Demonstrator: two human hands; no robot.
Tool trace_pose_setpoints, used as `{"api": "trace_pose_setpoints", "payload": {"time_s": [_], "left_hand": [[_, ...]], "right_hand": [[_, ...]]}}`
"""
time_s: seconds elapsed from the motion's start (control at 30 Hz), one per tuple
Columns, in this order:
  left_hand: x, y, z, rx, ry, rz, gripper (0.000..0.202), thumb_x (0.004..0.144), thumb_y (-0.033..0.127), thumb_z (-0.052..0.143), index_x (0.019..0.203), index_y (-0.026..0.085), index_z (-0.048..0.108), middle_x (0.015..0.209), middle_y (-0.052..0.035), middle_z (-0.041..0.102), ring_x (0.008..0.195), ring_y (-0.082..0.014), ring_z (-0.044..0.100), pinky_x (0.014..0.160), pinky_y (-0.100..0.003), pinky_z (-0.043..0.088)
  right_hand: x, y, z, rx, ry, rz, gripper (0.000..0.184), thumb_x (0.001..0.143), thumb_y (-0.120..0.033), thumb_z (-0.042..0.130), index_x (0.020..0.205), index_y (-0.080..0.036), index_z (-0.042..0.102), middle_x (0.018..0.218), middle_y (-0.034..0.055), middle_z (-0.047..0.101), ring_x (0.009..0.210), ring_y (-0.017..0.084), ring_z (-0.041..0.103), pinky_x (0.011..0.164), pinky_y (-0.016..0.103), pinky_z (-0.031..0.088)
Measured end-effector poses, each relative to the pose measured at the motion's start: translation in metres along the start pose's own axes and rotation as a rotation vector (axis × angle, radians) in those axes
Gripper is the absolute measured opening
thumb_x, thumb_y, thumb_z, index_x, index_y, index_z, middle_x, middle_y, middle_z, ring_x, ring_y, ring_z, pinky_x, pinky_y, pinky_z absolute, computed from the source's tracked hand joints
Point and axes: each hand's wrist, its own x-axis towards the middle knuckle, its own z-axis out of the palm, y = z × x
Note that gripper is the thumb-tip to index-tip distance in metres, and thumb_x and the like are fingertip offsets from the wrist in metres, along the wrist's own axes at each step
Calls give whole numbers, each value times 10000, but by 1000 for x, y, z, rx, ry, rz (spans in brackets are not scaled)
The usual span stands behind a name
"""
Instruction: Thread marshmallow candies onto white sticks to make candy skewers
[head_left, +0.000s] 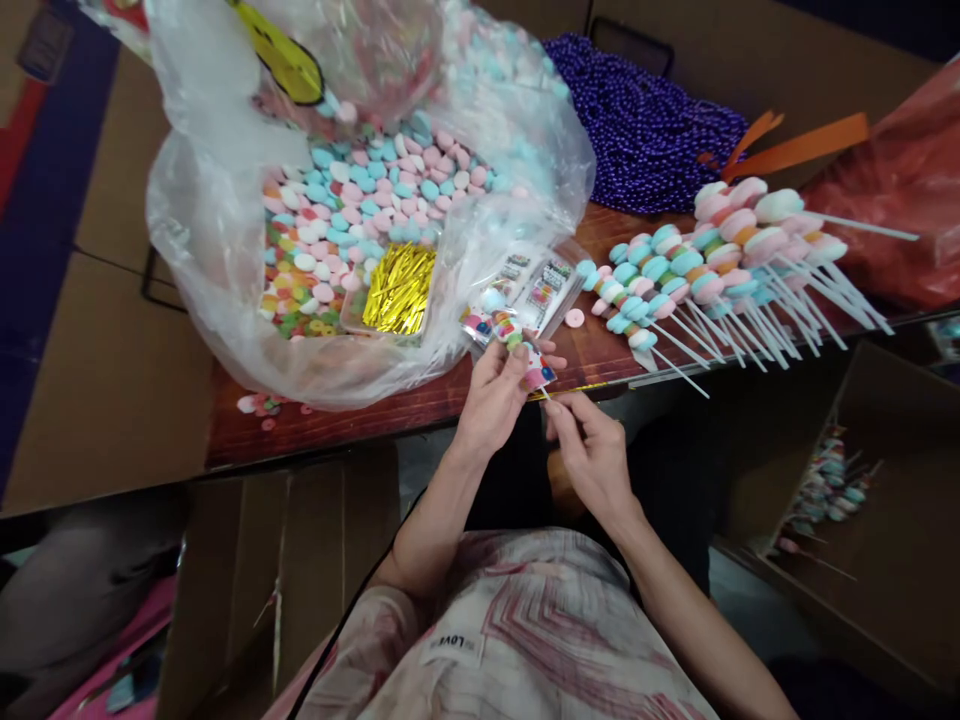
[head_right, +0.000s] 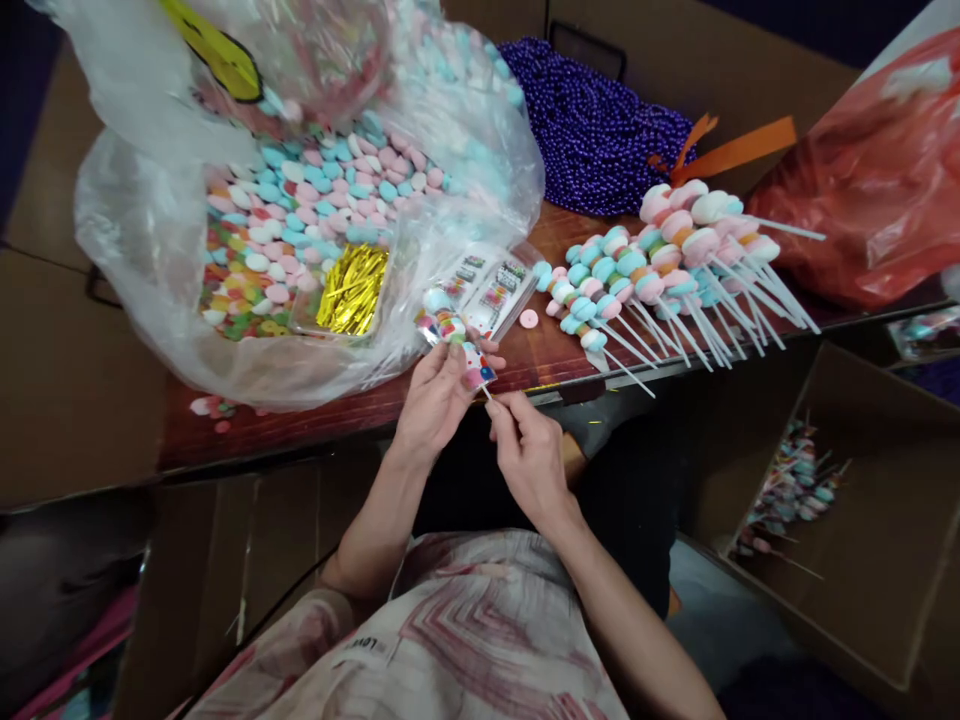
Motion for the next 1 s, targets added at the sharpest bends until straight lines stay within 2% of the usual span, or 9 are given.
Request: {"api": "trace_pose_setpoints", "payload": {"time_s": [0.1, 0.37, 0.53, 0.6, 0.7, 0.8, 0.9, 0.93, 1.0], "left_hand": [[-2, -2, -1, 12, -40, -5, 283, 835, 353, 757, 1004, 166, 629, 969, -67, 749, 941, -202, 743, 849, -309, 559], [-13, -10, 6, 3, -25, -3, 329, 843, 471, 710, 929, 160, 651, 848, -89, 758, 892, -237, 744, 778, -324, 560], [-17, -11, 0, 51, 37, 61, 354, 858, 507, 680, 1010, 188, 694, 863, -66, 760, 603, -129, 628, 479, -216, 417], [-18, -8, -4, 67, -1, 56, 369, 860, 519, 676, 1043, 201, 705, 862, -56, 747, 499, -89, 526, 410, -210, 347], [-21, 8, -13, -10, -106, 22, 398, 796, 535, 743, 987, 187, 725, 735, -37, 676, 496, -92, 506, 467, -226, 422], [-25, 28, -26, -102, -103, 51, 386, 736, 495, 806, 932, 171, 726, 634, -6, 589, 501, -104, 508, 519, -252, 472], [-26, 43, -41, -136, 8, 170, 326, 770, 459, 792, 940, 189, 725, 639, 20, 548, 496, -95, 478, 551, -275, 499], [-26, 46, -46, -149, 73, 249, 294, 776, 448, 794, 904, 193, 723, 629, 27, 520, 527, -96, 484, 590, -275, 509], [-24, 51, -56, -173, 211, 414, 238, 781, 407, 807, 815, 192, 710, 607, 34, 466, 588, -92, 476, 641, -250, 497]], "right_hand": [[-4, 2, -4, 93, -73, 59, 266, 966, -323, 525, 740, -198, 587, 548, -54, 499, 511, 95, 475, 546, 229, 384], [6, 0, 15, 203, -35, 19, 336, 957, -346, 529, 656, -197, 521, 555, -43, 494, 500, 90, 434, 509, 232, 360], [12, -3, 16, 290, -74, 78, 228, 936, -416, 580, 864, -201, 604, 627, -41, 541, 507, 92, 439, 465, 220, 338], [18, -9, 18, 378, -87, 119, 298, 910, -464, 610, 791, -191, 606, 575, -42, 511, 468, 85, 396, 430, 219, 290], [32, -24, 23, 608, -205, 258, 411, 894, -497, 611, 629, -190, 540, 428, -74, 376, 385, 68, 280, 401, 224, 219], [48, -39, 27, 645, -480, 314, 386, 903, -477, 584, 654, -182, 576, 404, -75, 390, 363, 72, 289, 409, 225, 243], [73, -53, 33, 293, -763, 66, 355, 932, -403, 542, 663, -180, 607, 529, -16, 562, 471, 104, 476, 489, 233, 345], [84, -58, 37, 114, -800, -67, 322, 924, -342, 550, 651, -183, 609, 579, -4, 593, 527, 115, 515, 526, 238, 361], [108, -67, 52, -234, -721, -317, 255, 887, -209, 569, 638, -188, 615, 650, 8, 608, 617, 133, 538, 589, 252, 362]]}}
